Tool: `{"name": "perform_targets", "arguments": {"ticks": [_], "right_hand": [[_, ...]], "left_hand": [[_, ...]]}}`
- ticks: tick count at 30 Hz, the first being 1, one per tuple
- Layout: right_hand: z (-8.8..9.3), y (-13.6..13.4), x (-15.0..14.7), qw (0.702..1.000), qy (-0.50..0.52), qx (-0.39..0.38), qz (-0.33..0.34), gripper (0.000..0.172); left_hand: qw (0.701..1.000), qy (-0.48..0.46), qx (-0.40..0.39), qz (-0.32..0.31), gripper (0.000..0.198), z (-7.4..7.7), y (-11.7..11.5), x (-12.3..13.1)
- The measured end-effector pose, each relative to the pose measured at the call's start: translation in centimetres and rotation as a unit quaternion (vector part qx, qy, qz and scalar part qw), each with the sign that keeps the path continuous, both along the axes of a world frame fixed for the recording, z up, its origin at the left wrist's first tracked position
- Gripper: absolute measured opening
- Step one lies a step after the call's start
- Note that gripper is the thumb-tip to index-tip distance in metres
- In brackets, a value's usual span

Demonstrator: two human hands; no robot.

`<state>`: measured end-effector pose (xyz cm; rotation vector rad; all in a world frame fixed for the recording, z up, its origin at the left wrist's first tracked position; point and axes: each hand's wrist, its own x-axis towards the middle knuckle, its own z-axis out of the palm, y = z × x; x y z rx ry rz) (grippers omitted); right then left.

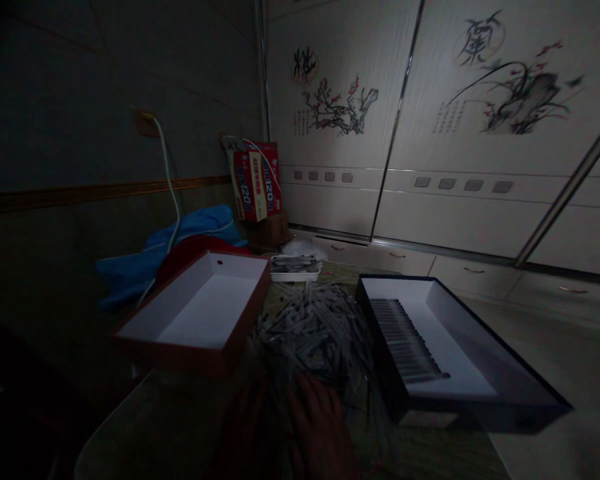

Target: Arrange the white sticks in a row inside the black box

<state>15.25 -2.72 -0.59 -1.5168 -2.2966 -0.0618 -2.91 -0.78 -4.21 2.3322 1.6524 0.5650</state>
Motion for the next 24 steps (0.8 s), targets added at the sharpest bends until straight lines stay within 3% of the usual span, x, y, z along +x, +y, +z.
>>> {"name": "perform_targets", "arguments": {"ticks": [5, 9, 12, 18, 21, 24], "right_hand": [[-1.2, 1.0, 1.4, 0.995, -0.087, 0.030, -0.036, 0.067], [-1.2, 0.9, 3.7, 0.996, -0.073, 0.036, -0.037, 0.055], [-1.4, 0.9, 5.0, 0.997, -0.048, 0.028, -0.058, 0.051], [-1.5, 0.9, 5.5, 0.996, 0.014, 0.019, -0.083, 0.049], [-1.0, 0.6, 5.1, 0.997, 0.046, 0.015, -0.052, 0.035], [-0.6, 0.2, 4.5, 0.995, 0.080, 0.043, -0.029, 0.036]], "left_hand": [[0.997, 0.041, -0.056, -0.029, 0.060, 0.2, -0.3, 2.5], [1.000, 0.007, -0.016, -0.005, 0.072, -0.6, -0.8, 5.3], [0.999, -0.023, -0.007, -0.025, 0.074, -1.1, -1.0, 6.6], [0.988, -0.104, 0.038, -0.111, 0.059, -2.5, -0.7, 4.2], [0.986, -0.103, 0.100, -0.090, 0.043, -3.4, -0.9, 2.4], [0.986, -0.079, 0.133, -0.061, 0.031, -4.1, -1.1, 1.0]]}}
